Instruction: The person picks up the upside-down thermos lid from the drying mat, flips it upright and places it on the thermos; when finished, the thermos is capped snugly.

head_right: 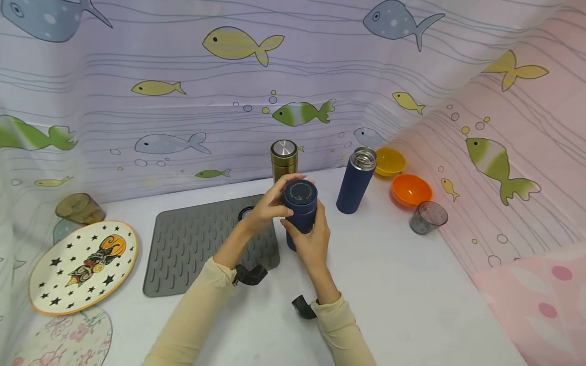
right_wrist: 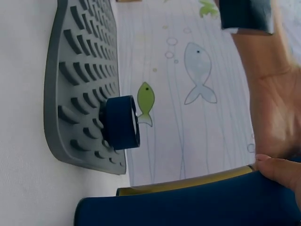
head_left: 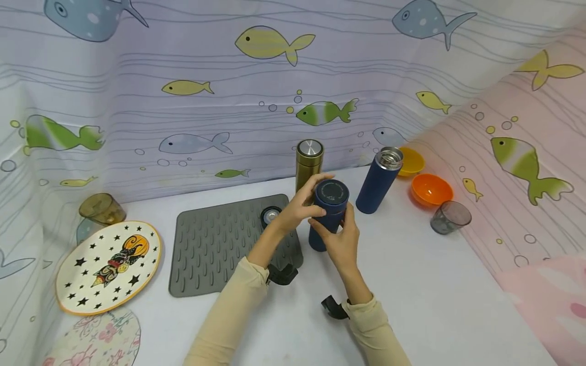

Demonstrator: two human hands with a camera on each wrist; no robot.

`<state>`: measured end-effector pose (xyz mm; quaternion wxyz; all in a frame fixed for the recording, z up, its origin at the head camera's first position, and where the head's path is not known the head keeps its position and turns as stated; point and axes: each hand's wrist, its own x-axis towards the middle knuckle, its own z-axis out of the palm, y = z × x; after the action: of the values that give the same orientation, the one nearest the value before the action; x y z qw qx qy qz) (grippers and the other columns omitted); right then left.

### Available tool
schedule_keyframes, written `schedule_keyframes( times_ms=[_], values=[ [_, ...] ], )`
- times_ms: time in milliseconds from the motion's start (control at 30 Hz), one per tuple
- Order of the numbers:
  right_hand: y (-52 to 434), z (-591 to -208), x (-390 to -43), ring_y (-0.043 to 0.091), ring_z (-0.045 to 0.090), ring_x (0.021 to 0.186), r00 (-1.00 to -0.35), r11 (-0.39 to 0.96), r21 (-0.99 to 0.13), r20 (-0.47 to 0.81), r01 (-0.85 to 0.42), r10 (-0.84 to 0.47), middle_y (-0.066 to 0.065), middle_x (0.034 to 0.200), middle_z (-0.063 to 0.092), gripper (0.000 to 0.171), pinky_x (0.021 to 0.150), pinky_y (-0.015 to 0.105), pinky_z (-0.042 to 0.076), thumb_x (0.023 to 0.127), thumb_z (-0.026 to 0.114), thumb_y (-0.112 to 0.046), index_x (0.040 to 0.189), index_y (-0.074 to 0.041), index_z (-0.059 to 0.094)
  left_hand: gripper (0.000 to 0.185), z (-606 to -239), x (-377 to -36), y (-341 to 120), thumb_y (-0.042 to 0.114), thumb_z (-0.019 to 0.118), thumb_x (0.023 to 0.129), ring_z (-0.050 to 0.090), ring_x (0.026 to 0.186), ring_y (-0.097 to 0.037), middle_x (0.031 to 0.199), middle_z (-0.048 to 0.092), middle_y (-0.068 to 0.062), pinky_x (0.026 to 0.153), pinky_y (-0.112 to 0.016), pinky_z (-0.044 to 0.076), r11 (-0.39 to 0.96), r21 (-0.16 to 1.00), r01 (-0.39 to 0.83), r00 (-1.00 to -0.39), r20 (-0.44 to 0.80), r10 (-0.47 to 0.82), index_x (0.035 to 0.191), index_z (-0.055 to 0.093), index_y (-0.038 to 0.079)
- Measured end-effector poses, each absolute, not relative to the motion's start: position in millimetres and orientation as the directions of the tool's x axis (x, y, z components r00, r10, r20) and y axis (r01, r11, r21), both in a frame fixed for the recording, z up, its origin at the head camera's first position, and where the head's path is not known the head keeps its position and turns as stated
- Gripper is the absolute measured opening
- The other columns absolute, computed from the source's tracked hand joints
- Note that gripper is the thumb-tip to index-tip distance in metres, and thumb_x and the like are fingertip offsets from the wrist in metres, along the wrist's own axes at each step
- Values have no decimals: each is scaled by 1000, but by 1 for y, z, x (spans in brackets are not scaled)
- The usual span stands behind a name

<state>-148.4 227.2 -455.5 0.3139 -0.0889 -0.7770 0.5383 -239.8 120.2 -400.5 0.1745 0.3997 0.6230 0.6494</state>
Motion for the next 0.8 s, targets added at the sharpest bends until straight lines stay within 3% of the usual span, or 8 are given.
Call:
schedule_keyframes(
  times_ms=[200,367,500,633,800],
  values=[
    [227,-454,-149,33,61,119,-790,392,-895,393,-212,471,16,129,64,74,98,55,50,76,87,-10,139,-5,49,82,-400,-239,123,21,72,81,48,130,-32,148,40,-18,110,-46,41,-145,945,293,-642,307,703,150,30,4],
    [226,-453,-149,36,60,120,-800,369,-906,375,-209,468,19,130,62,79,101,58,46,75,87,-10,142,-4,46,83,-399,-240,120,21,74,81,38,140,-26,152,37,-13,119,-47,28,-144,948,285,-650,301,697,149,31,5],
    [227,-453,-149,35,59,121,-805,368,-909,362,-194,470,18,131,62,79,101,57,46,75,87,-10,141,-4,46,74,-397,-241,118,16,73,81,48,130,-31,143,46,-19,114,-47,37,-158,943,291,-639,315,701,144,37,1],
    [228,-454,-149,33,59,121,-806,387,-902,369,-191,463,15,130,63,75,101,57,47,77,86,-12,140,-5,46,72,-395,-238,121,15,73,82,52,125,-29,144,47,-13,107,-45,43,-138,942,305,-645,311,698,145,40,5],
    [228,-456,-148,32,60,120,-809,388,-899,377,-203,451,14,128,64,73,99,57,48,77,86,-13,139,-6,48,85,-395,-238,122,16,77,79,46,134,-29,151,40,-15,111,-49,39,-125,953,276,-645,280,711,151,33,7]
  ],
)
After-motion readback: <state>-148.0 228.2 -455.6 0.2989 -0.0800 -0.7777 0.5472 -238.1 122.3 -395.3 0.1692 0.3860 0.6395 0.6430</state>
